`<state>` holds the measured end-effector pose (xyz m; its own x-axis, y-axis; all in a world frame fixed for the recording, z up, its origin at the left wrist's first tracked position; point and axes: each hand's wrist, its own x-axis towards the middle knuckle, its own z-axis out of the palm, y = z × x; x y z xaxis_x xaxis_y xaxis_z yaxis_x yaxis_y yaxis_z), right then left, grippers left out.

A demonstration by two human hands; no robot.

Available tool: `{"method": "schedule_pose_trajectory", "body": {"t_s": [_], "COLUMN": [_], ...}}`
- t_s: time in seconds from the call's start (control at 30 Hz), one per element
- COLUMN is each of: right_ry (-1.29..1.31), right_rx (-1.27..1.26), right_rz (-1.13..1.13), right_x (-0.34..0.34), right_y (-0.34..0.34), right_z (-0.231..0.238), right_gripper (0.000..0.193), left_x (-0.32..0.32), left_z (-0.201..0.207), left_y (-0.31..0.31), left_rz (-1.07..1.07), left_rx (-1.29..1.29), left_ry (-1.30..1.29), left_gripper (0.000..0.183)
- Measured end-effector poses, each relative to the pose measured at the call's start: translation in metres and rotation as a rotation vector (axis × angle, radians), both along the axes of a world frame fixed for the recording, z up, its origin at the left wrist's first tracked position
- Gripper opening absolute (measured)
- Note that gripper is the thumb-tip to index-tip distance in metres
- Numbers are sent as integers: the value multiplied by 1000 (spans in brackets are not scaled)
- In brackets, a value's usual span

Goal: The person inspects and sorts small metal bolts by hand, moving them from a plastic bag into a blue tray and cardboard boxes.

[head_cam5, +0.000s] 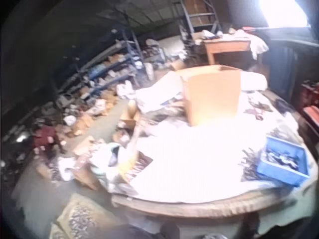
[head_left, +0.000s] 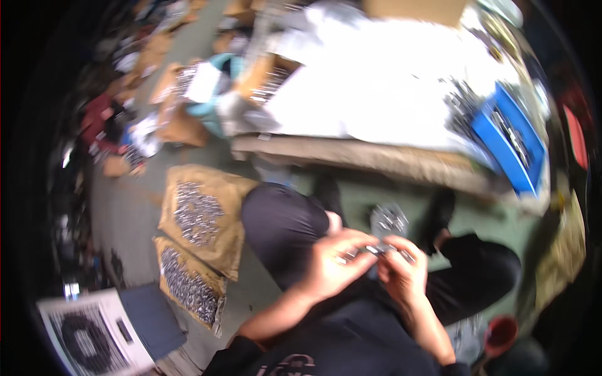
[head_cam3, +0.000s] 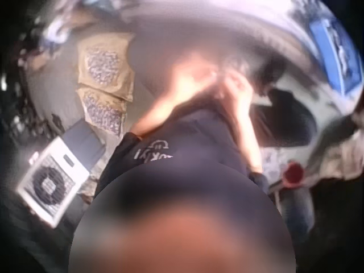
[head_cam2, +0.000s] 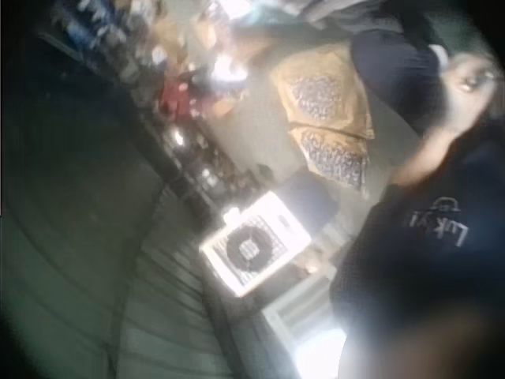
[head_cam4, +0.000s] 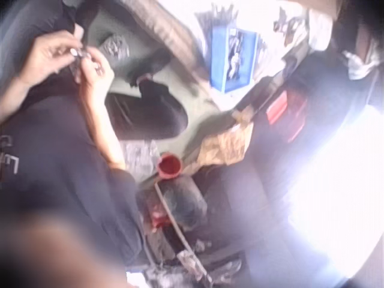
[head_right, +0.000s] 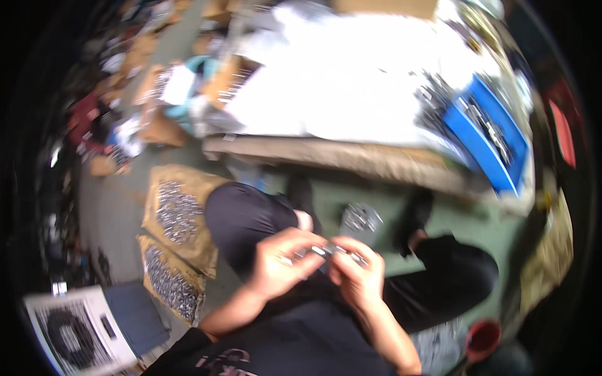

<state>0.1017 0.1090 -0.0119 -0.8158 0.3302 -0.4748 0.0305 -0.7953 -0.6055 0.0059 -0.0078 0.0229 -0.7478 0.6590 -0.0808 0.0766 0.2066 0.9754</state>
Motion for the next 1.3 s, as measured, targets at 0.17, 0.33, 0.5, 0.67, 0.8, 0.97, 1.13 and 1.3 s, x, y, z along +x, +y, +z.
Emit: {"method": "schedule_pose_trajectory", "body": {"t_s": [0.17,0.33,0.5,0.67,0.8,0.97,1.13,1.3], "right_ry": [152,177,95,-86,-142,46,51,45], "right_rx": [-184,18,335,456,373,314,260,198], "right_rz": [-142,172,260,182,139,87,23,44], "right_x": [5,3,7,12,-11,-11,1,5], "right_y": [7,7,-9,-6,-6,-7,-3,-1], "right_z": [-19,-20,-24,-10,7,2,-6,-6], "right_gripper": [26,24,28,22,24,20,25,24], "left_x": [14,14,17,20,8,4,4,8], "left_z": [-19,-15,-27,-38,-23,-17,-14,-9], "left_y": [8,-2,-4,1,-16,-19,-10,-10], "left_rz": [-85,-32,-55,26,116,133,31,-2], "left_rx": [214,208,200,211,154,230,222,67], "left_ry": [-38,-51,-48,-460,-701,-743,-661,-254], "left_gripper": [15,39,43,31,21,23,23,27]}}
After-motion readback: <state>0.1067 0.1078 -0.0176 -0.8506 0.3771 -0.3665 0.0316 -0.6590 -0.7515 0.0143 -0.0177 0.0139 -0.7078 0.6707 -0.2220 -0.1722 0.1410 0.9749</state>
